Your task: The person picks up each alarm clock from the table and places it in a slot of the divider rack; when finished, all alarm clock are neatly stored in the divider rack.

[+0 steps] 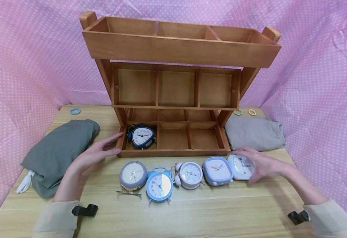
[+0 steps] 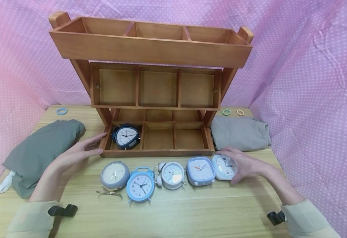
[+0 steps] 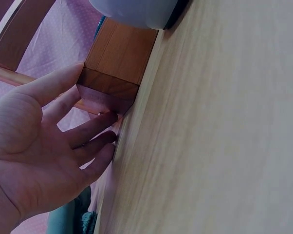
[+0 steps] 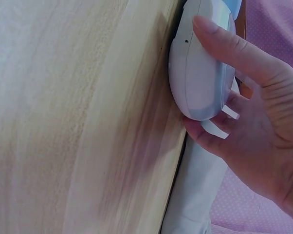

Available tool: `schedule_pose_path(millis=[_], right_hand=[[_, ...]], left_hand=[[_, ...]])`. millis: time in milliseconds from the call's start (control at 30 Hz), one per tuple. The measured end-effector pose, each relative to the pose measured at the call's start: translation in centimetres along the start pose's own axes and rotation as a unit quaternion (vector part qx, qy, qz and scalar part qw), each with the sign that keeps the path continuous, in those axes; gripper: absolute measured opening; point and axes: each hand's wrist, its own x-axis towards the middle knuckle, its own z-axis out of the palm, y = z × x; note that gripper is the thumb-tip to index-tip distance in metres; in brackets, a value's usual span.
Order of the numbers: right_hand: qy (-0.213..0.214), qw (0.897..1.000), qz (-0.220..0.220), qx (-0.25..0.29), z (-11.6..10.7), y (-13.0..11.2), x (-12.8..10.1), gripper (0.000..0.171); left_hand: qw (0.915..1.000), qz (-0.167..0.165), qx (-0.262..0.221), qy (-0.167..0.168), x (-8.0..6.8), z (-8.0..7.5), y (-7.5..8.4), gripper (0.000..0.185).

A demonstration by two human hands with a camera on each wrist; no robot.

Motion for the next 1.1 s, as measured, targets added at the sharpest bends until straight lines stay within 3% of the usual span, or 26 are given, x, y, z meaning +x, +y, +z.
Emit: schedule_pose_path(millis=[367, 633, 867, 1100], right_hand=[[0.009, 1.0, -0.006, -0.013, -0.3, -0.4, -0.5, 0.109], [0.023, 0.999, -0.017, -0.031, -4.4, -1.3, -0.8, 0.109], [0.045, 0.993, -0.077, -0.071, -7.2, -2.9, 2.0, 0.103], [0.017, 0.996, -0.072, -0.054, -7.8, -5.3, 6.3, 0.103]], left_hand=[[1.0, 0.001, 0.0, -0.001, 0.2, 0.1, 0.1, 0.077], [1.0, 0.001, -0.005, -0.003, 0.1, 0.1, 0.0, 0.077], [1.0, 0.003, -0.001, 0.0, -0.3, -0.1, 0.0, 0.076], [1.0, 0.007, -0.001, 0.0, -0.1, 0.0, -0.1, 0.077]])
